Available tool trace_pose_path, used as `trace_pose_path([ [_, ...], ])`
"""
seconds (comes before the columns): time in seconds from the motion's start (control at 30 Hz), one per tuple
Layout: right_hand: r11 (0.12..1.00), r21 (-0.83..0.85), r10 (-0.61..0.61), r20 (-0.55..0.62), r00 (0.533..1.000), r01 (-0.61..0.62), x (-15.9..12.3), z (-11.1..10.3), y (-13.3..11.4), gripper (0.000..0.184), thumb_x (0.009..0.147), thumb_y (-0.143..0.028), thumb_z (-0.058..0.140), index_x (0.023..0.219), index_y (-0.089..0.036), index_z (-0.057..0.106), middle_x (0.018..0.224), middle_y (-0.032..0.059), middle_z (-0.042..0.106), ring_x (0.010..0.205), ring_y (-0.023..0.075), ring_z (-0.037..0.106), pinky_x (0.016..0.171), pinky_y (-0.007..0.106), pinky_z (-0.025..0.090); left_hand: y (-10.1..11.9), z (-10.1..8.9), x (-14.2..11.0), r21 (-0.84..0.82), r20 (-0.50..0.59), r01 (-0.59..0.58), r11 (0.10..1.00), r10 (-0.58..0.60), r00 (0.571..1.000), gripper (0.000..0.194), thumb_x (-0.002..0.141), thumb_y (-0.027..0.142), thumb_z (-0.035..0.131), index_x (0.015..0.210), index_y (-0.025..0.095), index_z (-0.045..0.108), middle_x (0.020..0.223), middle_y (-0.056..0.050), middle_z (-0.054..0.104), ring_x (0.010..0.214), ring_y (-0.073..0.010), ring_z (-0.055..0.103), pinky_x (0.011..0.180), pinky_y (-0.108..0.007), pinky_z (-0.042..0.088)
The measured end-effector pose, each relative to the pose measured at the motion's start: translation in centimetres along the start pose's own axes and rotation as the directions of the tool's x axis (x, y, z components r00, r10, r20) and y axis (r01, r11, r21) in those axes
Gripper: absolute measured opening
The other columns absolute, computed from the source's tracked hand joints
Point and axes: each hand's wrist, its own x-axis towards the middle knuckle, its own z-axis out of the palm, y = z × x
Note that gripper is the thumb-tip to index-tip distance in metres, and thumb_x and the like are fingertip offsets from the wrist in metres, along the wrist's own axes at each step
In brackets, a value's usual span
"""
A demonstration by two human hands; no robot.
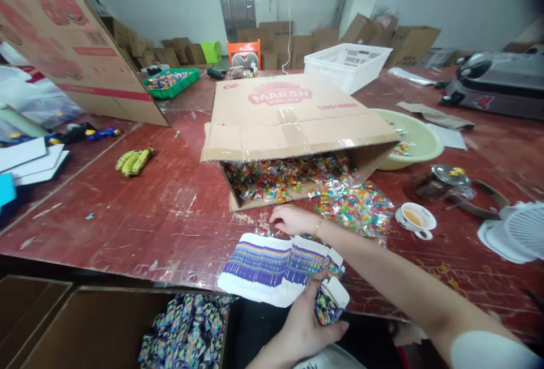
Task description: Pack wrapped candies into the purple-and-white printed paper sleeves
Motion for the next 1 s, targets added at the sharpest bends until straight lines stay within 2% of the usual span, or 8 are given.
trace_pose_path([
  [0.1, 0.987, 0.101, -0.125, 0.033, 0.992, 0.121, 3.9, 1.9, -2.0, 0.033, 0.08, -0.013, 0.056, 0.113, -0.016, 0.062, 0.107, 0.0082, 0.061, 0.082, 0.0111, 0.058, 0.076, 0.02, 0.044, -0.1, 0.1, 0.1, -0.017, 0.0, -0.015, 1.0, 0.015, 1.0, 0.082, 0.061, 0.014, 0.071, 0.134, 0.024, 0.034, 0.124, -0.004, 0.054, 0.112, -0.0222, 0.051, 0.101, -0.034, 0.036],
  [0.2, 0.977, 0.13, -0.183, 0.105, 0.978, 0.169, 5.4, 2.8, -2.5, 0.025, 0.071, -0.009, 0.063, 0.094, -0.017, 0.07, 0.096, 0.0042, 0.065, 0.078, 0.0103, 0.057, 0.071, 0.018, 0.043, -0.3, 0.1, 0.4, -0.046, 0.024, -0.04, 0.998, 0.042, 0.999, 0.081, 0.063, 0.012, 0.069, 0.135, 0.021, 0.033, 0.13, -0.007, 0.049, 0.119, -0.024, 0.046, 0.106, -0.036, 0.031],
  [0.37, 0.994, 0.11, -0.031, 0.173, 0.984, 0.012, 1.7, 0.7, 1.7, 0.011, 0.06, -0.005, 0.068, 0.063, -0.015, 0.07, 0.061, -0.0007, 0.063, 0.055, 0.0105, 0.054, 0.055, 0.019, 0.04, -1.5, 0.2, 1.2, -0.012, 0.042, 0.008, 1.0, -0.008, 0.999, 0.082, 0.066, 0.021, 0.07, 0.137, 0.019, 0.029, 0.134, -0.012, 0.045, 0.123, -0.0282, 0.042, 0.107, -0.04, 0.029],
  [0.5, 0.98, 0.106, 0.169, -0.007, 0.986, -0.167, -4.6, -2.6, 8.1, 0.013, 0.067, -0.02, 0.07, 0.08, -0.019, 0.071, 0.081, 0.0015, 0.067, 0.075, 0.0134, 0.06, 0.072, 0.021, 0.044, -2.5, 0.4, 1.3, -0.024, 0.011, 0.028, 0.999, -0.028, 1.0, 0.084, 0.065, 0.033, 0.073, 0.137, 0.019, 0.031, 0.133, -0.013, 0.045, 0.12, -0.0299, 0.045, 0.104, -0.04, 0.033],
  [0.63, 0.907, 0.114, 0.42, -0.318, 0.85, -0.405, -8.7, -2.8, 12.2, 0.034, 0.078, -0.027, 0.061, 0.11, -0.014, 0.061, 0.123, 0.0149, 0.051, 0.114, 0.0254, 0.047, 0.095, 0.041, 0.036, -2.7, 0.7, 1.3, -0.037, -0.004, 0.059, 0.998, -0.06, 0.998, 0.086, 0.066, 0.038, 0.072, 0.138, 0.019, 0.029, 0.126, -0.013, 0.05, 0.116, -0.0295, 0.048, 0.102, -0.041, 0.035],
  [0.7, 0.883, 0.13, 0.465, -0.388, 0.796, -0.452, -9.4, -1.4, 12.2, 0.035, 0.077, -0.026, 0.064, 0.109, -0.014, 0.06, 0.125, 0.0165, 0.047, 0.116, 0.0273, 0.045, 0.097, 0.045, 0.035, -2.6, 0.8, 1.3, -0.047, -0.004, 0.073, 0.996, -0.073, 0.997, 0.087, 0.066, 0.04, 0.072, 0.138, 0.019, 0.029, 0.126, -0.013, 0.05, 0.112, -0.0288, 0.051, 0.102, -0.041, 0.036],
  [0.83, 0.903, 0.136, 0.42, -0.471, 0.775, -0.407, -10.3, 1.7, 9.5, 0.023, 0.089, -0.029, 0.05, 0.108, -0.022, 0.061, 0.129, 0.0083, 0.047, 0.121, 0.0184, 0.043, 0.103, 0.036, 0.03, -2.6, 1.0, 1.4, -0.065, -0.019, 0.073, 0.995, -0.075, 0.997, 0.085, 0.066, 0.046, 0.071, 0.136, 0.02, 0.032, 0.129, -0.014, 0.048, 0.106, -0.0279, 0.056, 0.099, -0.042, 0.039],
  [1.0, 0.902, 0.055, 0.407, -0.444, 0.798, -0.429, -12.9, 4.2, 7.4, 0.056, 0.09, -0.055, 0.036, 0.138, -0.026, 0.035, 0.15, 0.01, 0.019, 0.137, 0.027, 0.016, 0.108, 0.052, 0.014, -2.5, 1.4, 1.3, -0.069, -0.073, 0.071, 0.995, -0.076, 0.994, 0.084, 0.066, 0.048, 0.07, 0.135, 0.018, 0.033, 0.131, -0.016, 0.047, 0.104, -0.0278, 0.057, 0.097, -0.041, 0.041],
])
